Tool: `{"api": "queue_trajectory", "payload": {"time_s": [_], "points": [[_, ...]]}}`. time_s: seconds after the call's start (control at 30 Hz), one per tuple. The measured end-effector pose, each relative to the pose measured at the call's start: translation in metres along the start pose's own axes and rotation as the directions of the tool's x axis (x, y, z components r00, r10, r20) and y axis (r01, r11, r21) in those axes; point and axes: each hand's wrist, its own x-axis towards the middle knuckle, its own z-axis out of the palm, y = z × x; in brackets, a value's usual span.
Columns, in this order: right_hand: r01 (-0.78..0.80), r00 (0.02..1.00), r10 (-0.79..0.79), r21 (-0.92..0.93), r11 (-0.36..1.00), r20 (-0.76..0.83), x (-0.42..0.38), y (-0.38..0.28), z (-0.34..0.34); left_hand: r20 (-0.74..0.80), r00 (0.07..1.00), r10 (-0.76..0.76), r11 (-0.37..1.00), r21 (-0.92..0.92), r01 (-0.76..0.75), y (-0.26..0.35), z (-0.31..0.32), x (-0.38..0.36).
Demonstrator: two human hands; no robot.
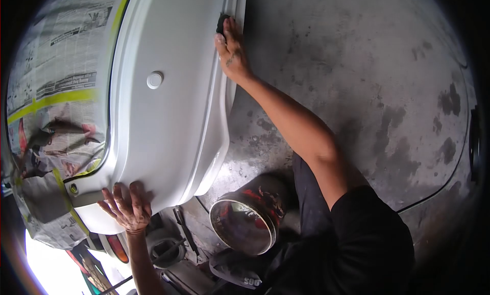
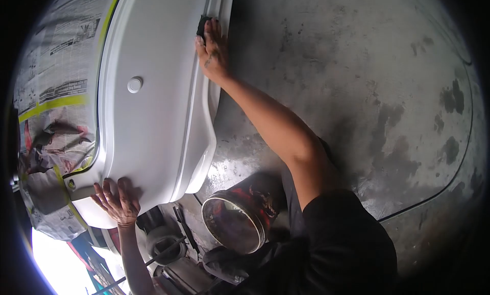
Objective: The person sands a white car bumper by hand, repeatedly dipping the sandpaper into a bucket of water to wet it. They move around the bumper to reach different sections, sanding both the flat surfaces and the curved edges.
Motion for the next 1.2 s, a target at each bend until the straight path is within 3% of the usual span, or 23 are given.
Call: {"api": "queue_trajectory", "payload": {"time_s": [0.1,0.17,0.23,0.33,0.43,0.53,0.63,0.73,0.77,0.8,0.83,0.87,0.97,1.0,1.07,1.13,1.2], "points": [[-0.089,0.996,0.09,0.023,0.996,-0.019,-0.005,-0.015,0.005,-0.027,0.999,-0.019,1.0,0.015,0.019,0.0,0.0,0.002],[0.011,1.0,-0.011,-0.023,1.0,0.008,-0.089,-0.028,0.02,-0.024,1.0,-0.01,1.0,0.005,0.01,0.0,0.001,0.003],[0.111,0.984,-0.099,-0.074,0.991,0.149,-0.168,-0.044,0.025,-0.015,1.0,-0.01,1.0,0.012,0.01,0.0,0.0,0.002],[0.154,0.987,-0.152,-0.048,0.987,0.046,-0.105,-0.028,0.019,-0.015,1.0,-0.011,1.0,0.013,0.011,-0.002,0.002,0.001],[-0.022,0.998,0.024,0.036,0.999,-0.05,0.019,-0.006,0.003,-0.018,1.0,-0.017,1.0,-0.005,0.017,0.001,0.003,0.0],[-0.057,0.996,0.057,0.011,0.998,-0.074,-0.016,-0.023,0.016,-0.023,0.999,-0.027,1.0,0.003,0.027,0.001,0.0,0.0],[0.06,0.997,-0.057,-0.089,0.994,0.044,-0.171,-0.045,0.035,-0.044,0.999,-0.017,1.0,0.014,0.018,0.002,0.005,0.004],[0.157,0.982,-0.139,-0.147,0.977,0.128,-0.182,-0.033,0.023,-0.032,0.999,-0.016,1.0,0.018,0.017,-0.001,0.002,0.0],[0.175,0.983,-0.167,-0.134,0.975,0.073,-0.14,-0.025,0.013,-0.029,0.999,-0.014,1.0,0.024,0.015,-0.001,0.001,0.001],[0.088,0.994,-0.072,-0.194,0.977,0.085,-0.095,-0.017,0.0,-0.029,0.999,-0.016,0.999,0.027,0.017,0.0,0.003,0.002],[0.163,0.987,-0.159,-0.17,0.972,0.035,-0.052,0.01,-0.005,-0.005,1.0,-0.012,1.0,0.017,0.013,0.001,0.0,0.001],[0.125,0.992,-0.126,-0.233,0.964,0.01,-0.027,0.014,-0.01,-0.013,1.0,-0.008,1.0,0.012,0.008,0.002,-0.001,0.002],[0.04,0.996,-0.05,-0.148,0.988,-0.07,-0.077,-0.007,0.012,-0.045,0.999,-0.019,1.0,-0.009,0.019,0.003,-0.001,0.005],[-0.012,1.0,0.017,-0.182,0.983,0.025,-0.121,-0.025,0.014,-0.029,0.999,-0.02,1.0,0.005,0.02,0.002,0.0,0.004],[0.065,0.978,-0.015,-0.24,0.969,0.208,-0.2,-0.035,0.02,-0.012,1.0,-0.013,1.0,0.017,0.013,0.001,0.0,0.005],[0.125,0.973,-0.056,-0.304,0.944,0.224,-0.194,-0.027,0.012,-0.008,1.0,-0.004,1.0,0.011,0.004,0.001,-0.002,0.005],[0.152,0.983,-0.106,-0.339,0.928,0.151,-0.126,-0.019,-0.005,-0.001,1.0,-0.013,1.0,0.019,0.013,0.0,0.002,0.005]]}}
